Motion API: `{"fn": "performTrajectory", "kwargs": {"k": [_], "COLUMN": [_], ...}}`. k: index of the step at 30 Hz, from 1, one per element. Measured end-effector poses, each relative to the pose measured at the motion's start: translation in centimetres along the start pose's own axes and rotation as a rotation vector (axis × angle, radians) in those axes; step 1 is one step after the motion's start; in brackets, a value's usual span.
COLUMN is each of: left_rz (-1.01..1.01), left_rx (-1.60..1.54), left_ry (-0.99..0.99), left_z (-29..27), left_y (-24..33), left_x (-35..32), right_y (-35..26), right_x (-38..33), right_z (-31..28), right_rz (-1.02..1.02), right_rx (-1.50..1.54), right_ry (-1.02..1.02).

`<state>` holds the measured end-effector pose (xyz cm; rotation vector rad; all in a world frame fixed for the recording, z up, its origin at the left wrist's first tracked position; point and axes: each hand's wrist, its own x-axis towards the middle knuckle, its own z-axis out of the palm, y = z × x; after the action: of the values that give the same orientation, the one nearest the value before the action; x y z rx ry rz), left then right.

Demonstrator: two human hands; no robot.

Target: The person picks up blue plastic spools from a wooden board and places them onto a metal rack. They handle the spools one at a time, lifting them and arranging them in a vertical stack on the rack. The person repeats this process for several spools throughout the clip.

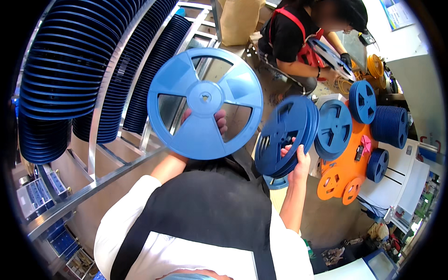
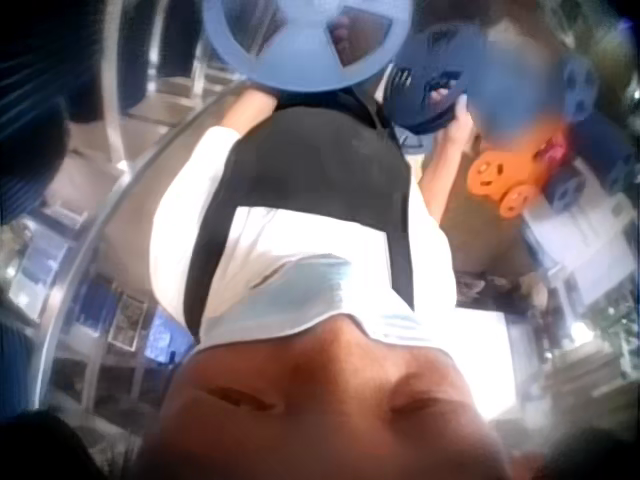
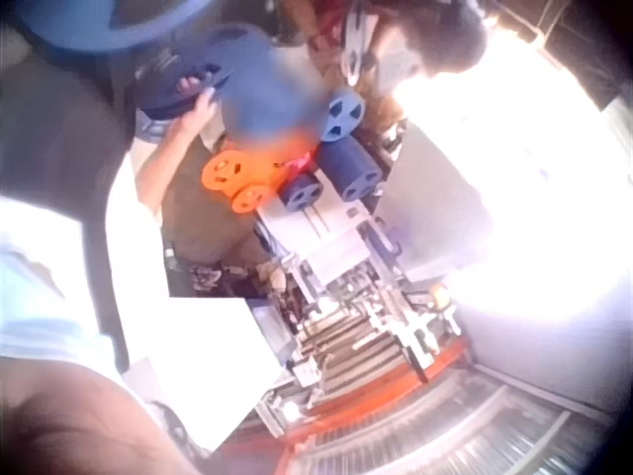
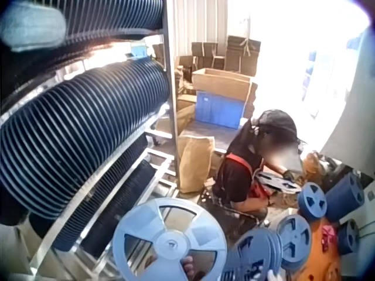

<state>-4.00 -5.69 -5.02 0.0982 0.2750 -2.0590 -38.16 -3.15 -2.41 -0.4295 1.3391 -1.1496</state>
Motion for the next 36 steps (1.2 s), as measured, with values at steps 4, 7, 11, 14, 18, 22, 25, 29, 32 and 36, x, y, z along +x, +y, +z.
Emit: {"fn": "performTrajectory", "kwargs": {"k": [4, 7, 11, 14, 18, 22, 25, 29, 32, 36], "left_rz": [0.043, 0.115, 0.225, 0.286, 0.314, 0.286, 0.256, 0.256, 0.248, 0.06], "left_rx": [0.152, 0.197, 0.278, 0.344, 0.374, 0.386, 0.545, 0.889, 1.209, 1.247], "left_ry": [0.016, 0.031, 0.045, 0.154, 0.213, 0.304, 0.391, 0.575, 0.551, 0.467], "left_z": [0.6, 0.0, -1.2, -0.6, -1.0, -1.1, -0.4, 1.2, -1.1, -2.7], "left_y": [0.9, 2.0, 4.6, 5.8, 6.0, 5.8, 4.9, 3.3, 2.5, -2.4], "left_x": [-0.3, -1.9, -4.1, -5.4, -5.9, -6.0, -5.2, -3.6, -1.5, 2.9], "right_y": [-0.1, 0.1, 1.3, 1.8, 2.2, 2.4, 2.1, 1.2, 1.0, 0.3], "right_x": [-1.7, -1.7, -1.2, -0.7, -0.2, 0.7, 0.8, 0.2, -0.6, -3.8], "right_z": [-1.3, -2.3, -3.3, -2.6, -1.6, -1.0, -0.2, 1.4, 3.5, 11.0], "right_rz": [-0.111, -0.153, -0.194, -0.178, -0.117, -0.078, -0.061, -0.082, -0.134, -0.098], "right_rx": [0.157, 0.345, 0.571, 0.685, 0.832, 0.919, 0.895, 0.776, 0.587, 0.15], "right_ry": [-0.154, -0.269, -0.391, -0.381, -0.408, -0.435, -0.438, -0.39, -0.408, -0.423]}}
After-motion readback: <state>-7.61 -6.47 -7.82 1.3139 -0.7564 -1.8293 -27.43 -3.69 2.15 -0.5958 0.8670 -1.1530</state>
